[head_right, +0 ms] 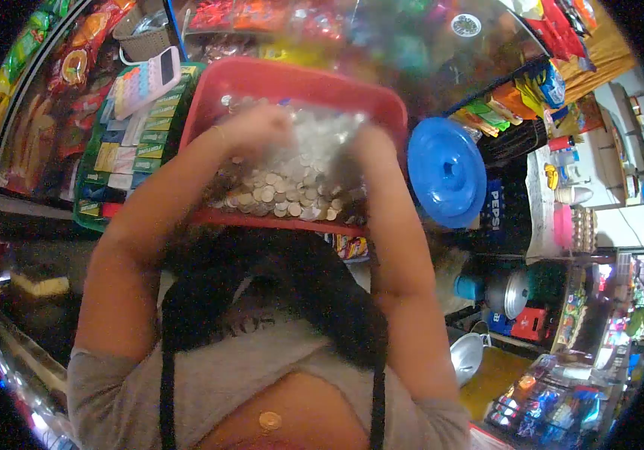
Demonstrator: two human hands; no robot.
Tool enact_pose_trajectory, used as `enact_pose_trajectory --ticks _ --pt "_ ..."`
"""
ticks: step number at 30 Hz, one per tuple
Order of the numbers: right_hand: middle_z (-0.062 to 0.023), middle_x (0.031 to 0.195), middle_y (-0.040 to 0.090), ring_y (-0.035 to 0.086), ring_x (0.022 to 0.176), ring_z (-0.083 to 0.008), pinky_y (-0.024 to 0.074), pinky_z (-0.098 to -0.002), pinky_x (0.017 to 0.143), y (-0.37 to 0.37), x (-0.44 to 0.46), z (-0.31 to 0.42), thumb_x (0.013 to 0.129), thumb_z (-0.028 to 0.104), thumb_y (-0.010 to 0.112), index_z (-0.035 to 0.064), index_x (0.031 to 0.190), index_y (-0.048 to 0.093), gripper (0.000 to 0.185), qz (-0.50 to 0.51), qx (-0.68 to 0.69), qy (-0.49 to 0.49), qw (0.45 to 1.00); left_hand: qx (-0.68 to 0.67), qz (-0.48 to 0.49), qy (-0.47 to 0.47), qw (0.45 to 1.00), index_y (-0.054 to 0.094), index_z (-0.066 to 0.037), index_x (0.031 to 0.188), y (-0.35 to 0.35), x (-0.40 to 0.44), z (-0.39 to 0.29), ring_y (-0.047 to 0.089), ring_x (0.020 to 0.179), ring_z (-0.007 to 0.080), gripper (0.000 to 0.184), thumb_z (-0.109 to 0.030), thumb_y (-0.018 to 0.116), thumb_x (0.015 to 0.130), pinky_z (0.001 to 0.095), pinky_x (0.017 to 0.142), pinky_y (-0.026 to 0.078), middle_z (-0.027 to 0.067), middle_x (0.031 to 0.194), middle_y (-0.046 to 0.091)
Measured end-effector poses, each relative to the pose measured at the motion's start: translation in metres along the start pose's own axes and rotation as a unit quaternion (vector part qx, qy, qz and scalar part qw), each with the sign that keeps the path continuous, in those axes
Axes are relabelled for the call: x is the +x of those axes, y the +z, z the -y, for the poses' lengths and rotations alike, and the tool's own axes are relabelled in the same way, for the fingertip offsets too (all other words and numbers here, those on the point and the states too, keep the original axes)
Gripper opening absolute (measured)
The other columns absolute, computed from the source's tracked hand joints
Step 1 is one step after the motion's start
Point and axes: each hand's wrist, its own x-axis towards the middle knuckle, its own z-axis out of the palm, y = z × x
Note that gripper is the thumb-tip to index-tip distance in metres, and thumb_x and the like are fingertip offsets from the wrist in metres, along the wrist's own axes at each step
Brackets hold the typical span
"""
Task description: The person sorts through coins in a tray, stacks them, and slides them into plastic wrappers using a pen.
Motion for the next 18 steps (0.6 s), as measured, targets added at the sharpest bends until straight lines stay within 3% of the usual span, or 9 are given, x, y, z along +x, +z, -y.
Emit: enact_pose_trajectory --ticks 3,6,9,11,14,15,16,17,18 --pt "-0.0194 0.097 0.07 0.068 0.091 -0.0347 0.0527 -0.0436 0.082 0.003 0.008 0.0 0.082 0.022 0.063 0.0005 0.093 0.07 0.025 0.067 -0.034 -0.062 0.995 0.022 0.082 0.12 0.989 0.069 -0.007 0.083 0.001 0.008 0.02 0.059 0.061 0.0187 0.017 -0.021 0.074 0.075 0.0372 0.055 0.05 0.0052 0.075 0.066" --pt "-0.0184 0.094 0.071 0.069 0.087 -0.0314 0.0528 -0.0427 0.082 -0.011 -0.004 0.005 0.083 0.021 0.064 -0.0002 0.091 0.07 0.024 0.055 0.019 -0.05 0.997 0.271 0.11 0.16 0.943 0.071 -0.01 0.085 0.02 0.019 0.019 0.065 0.071 0.0217 0.026 -0.013 0.084 0.063 0.0366 0.062 0.051 0.0087 0.08 0.069" --pt "-0.0141 0.084 0.07 0.063 0.071 -0.0253 0.0522 -0.0382 0.065 -0.01 -0.008 -0.002 0.08 0.018 0.068 0.0026 0.091 0.068 0.019 -0.015 0.262 -0.007 0.965 0.248 0.124 0.136 0.951 0.069 -0.011 0.086 0.03 0.015 0.023 0.067 0.078 0.0248 0.029 -0.014 0.085 0.062 0.0398 0.066 0.053 0.0078 0.081 0.069" --pt "-0.0117 0.083 0.068 0.06 0.069 -0.0223 0.0493 -0.0352 0.061 -0.017 -0.01 -0.01 0.081 0.016 0.067 0.0039 0.091 0.066 0.016 -0.038 0.546 0.028 0.837 0.291 0.142 0.147 0.935 0.069 -0.011 0.088 0.033 0.02 0.027 0.067 0.082 0.026 0.031 -0.014 0.084 0.062 0.041 0.068 0.053 0.0081 0.082 0.07" --pt "-0.008 0.081 0.066 0.056 0.065 -0.0178 0.0449 -0.0306 0.056 -0.063 -0.029 -0.012 0.082 0.014 0.065 0.0059 0.09 0.064 0.012 0.01 0.837 0.048 0.545 0.339 0.164 0.16 0.913 0.068 -0.011 0.09 0.034 0.007 0.007 0.067 0.085 0.0283 0.032 -0.013 0.083 0.062 0.0425 0.07 0.053 0.0094 0.083 0.069" --pt "-0.0068 0.08 0.065 0.055 0.064 -0.0163 0.0435 -0.029 0.054 -0.075 -0.035 -0.013 0.082 0.013 0.065 0.0065 0.09 0.064 0.01 0.021 0.85 0.037 0.525 0.342 0.17 0.149 0.912 0.068 -0.011 0.09 0.038 0.007 0.007 0.067 0.085 0.0289 0.032 -0.012 0.083 0.062 0.0428 0.071 0.053 0.0097 0.083 0.069" --pt "-0.0055 0.079 0.064 0.054 0.063 -0.0149 0.042 -0.0275 0.053 -0.084 -0.039 -0.012 0.083 0.012 0.064 0.0072 0.09 0.063 0.009 0.028 0.839 0.027 0.543 0.345 0.175 0.137 0.912 0.069 -0.011 0.09 0.04 0.002 -0.001 0.067 0.086 0.0296 0.031 -0.012 0.083 0.062 0.0431 0.071 0.053 0.01 0.083 0.069" --pt "-0.0043 0.078 0.064 0.052 0.062 -0.0134 0.0406 -0.026 0.051 -0.09 -0.042 -0.012 0.083 0.011 0.064 0.0078 0.09 0.062 0.008 0.028 0.793 0.016 0.609 0.354 0.175 0.135 0.909 0.069 -0.009 0.091 0.039 -0.003 -0.008 0.068 0.09 0.0308 0.031 -0.013 0.083 0.063 0.0437 0.075 0.053 0.0122 0.09 0.07" --pt "-0.0031 0.078 0.063 0.051 0.061 -0.0119 0.0391 -0.0244 0.049 -0.089 -0.042 -0.01 0.083 0.01 0.063 0.0085 0.09 0.062 0.007 0.019 0.692 -0.004 0.722 0.369 0.175 0.122 0.904 0.069 -0.008 0.091 0.04 -0.005 -0.013 0.068 0.091 0.0313 0.031 -0.014 0.082 0.064 0.044 0.076 0.054 0.0132 0.092 0.07"
